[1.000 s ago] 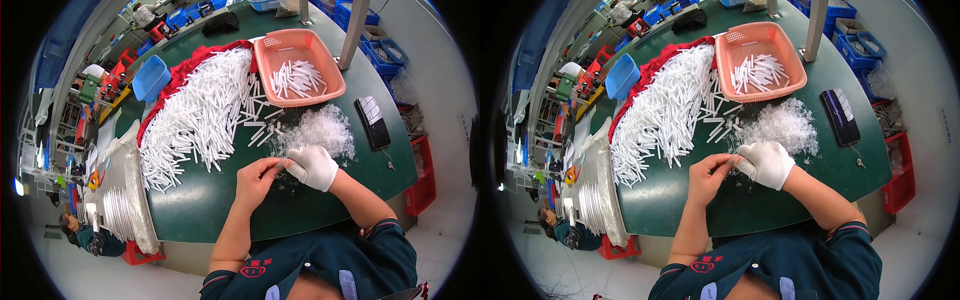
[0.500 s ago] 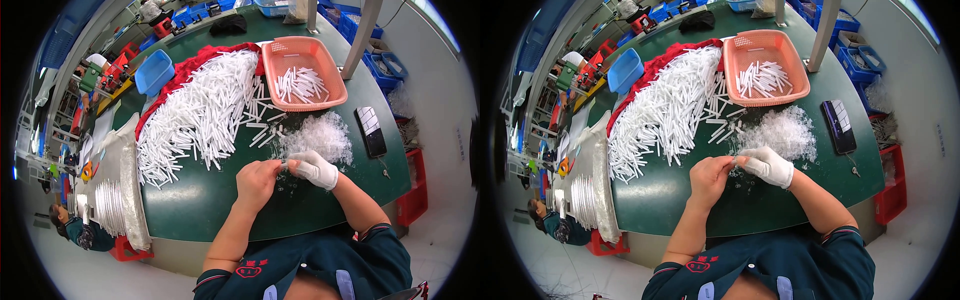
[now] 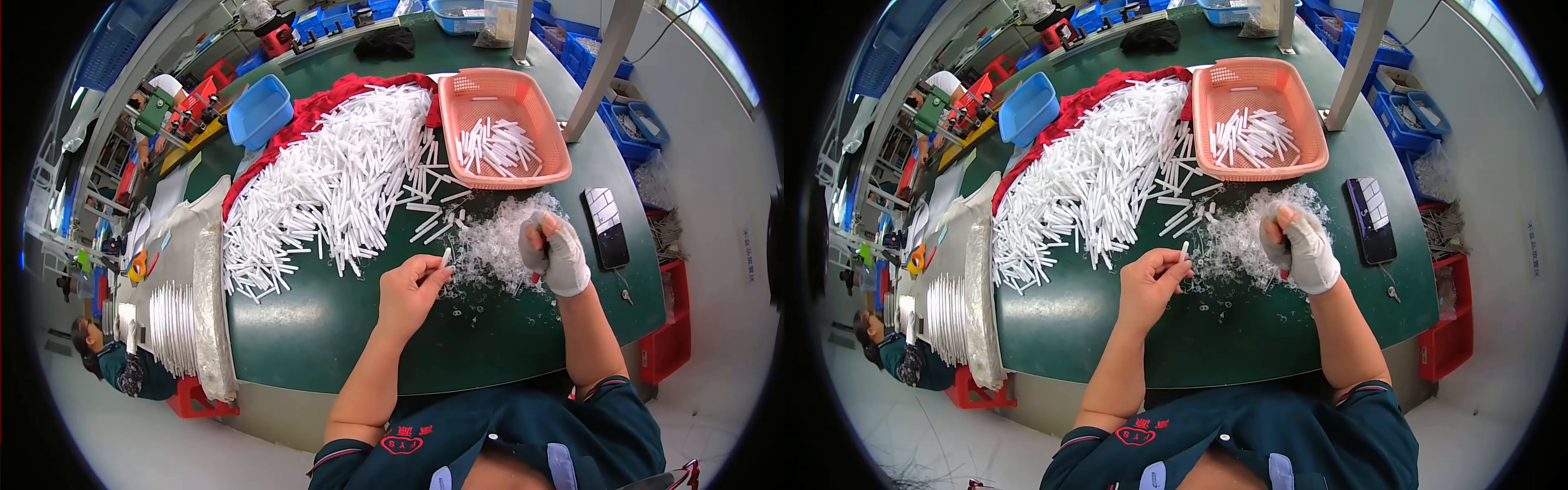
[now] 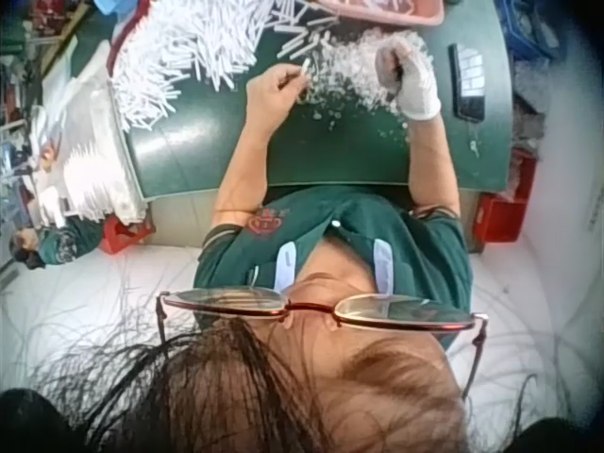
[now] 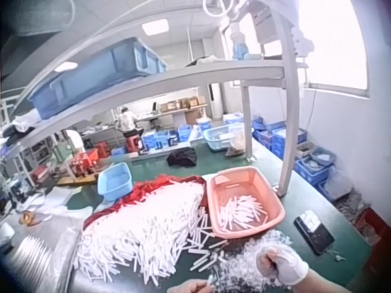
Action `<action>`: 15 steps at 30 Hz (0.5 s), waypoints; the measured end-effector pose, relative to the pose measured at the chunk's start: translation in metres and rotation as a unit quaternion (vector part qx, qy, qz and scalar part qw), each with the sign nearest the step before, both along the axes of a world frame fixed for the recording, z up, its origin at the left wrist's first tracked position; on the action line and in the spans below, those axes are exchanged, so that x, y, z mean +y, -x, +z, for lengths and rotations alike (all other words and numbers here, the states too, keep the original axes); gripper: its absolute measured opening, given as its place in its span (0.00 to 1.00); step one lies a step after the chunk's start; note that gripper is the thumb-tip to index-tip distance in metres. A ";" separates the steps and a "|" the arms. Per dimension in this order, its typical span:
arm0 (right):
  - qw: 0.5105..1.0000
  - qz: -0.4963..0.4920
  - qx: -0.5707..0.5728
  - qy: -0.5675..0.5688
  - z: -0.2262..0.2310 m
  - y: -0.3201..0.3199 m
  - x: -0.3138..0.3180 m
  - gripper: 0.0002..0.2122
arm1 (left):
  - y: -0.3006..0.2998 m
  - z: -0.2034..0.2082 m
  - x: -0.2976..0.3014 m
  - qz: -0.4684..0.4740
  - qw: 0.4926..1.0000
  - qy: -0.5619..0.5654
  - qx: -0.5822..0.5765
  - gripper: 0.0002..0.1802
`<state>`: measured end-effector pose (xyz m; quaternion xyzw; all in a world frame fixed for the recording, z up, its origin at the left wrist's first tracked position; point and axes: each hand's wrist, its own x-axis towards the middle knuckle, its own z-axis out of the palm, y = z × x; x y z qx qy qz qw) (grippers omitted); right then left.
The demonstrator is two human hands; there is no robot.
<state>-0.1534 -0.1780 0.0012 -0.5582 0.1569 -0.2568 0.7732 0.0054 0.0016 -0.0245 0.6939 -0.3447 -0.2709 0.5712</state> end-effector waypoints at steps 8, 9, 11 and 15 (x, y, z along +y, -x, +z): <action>0.774 0.024 0.264 0.576 0.012 -0.013 0.018 0.13 | -0.006 0.006 0.002 -0.065 0.979 0.014 0.194 0.10; 0.775 0.026 0.262 0.575 0.010 -0.016 0.020 0.13 | -0.007 0.007 0.002 -0.074 0.975 0.011 0.208 0.11; 0.733 0.010 0.359 0.577 0.009 -0.018 0.024 0.10 | -0.008 0.007 0.003 -0.085 0.974 0.004 0.209 0.12; 0.812 -0.057 0.265 0.517 -0.003 -0.015 0.019 0.08 | -0.009 0.008 0.002 -0.115 0.962 -0.012 0.247 0.14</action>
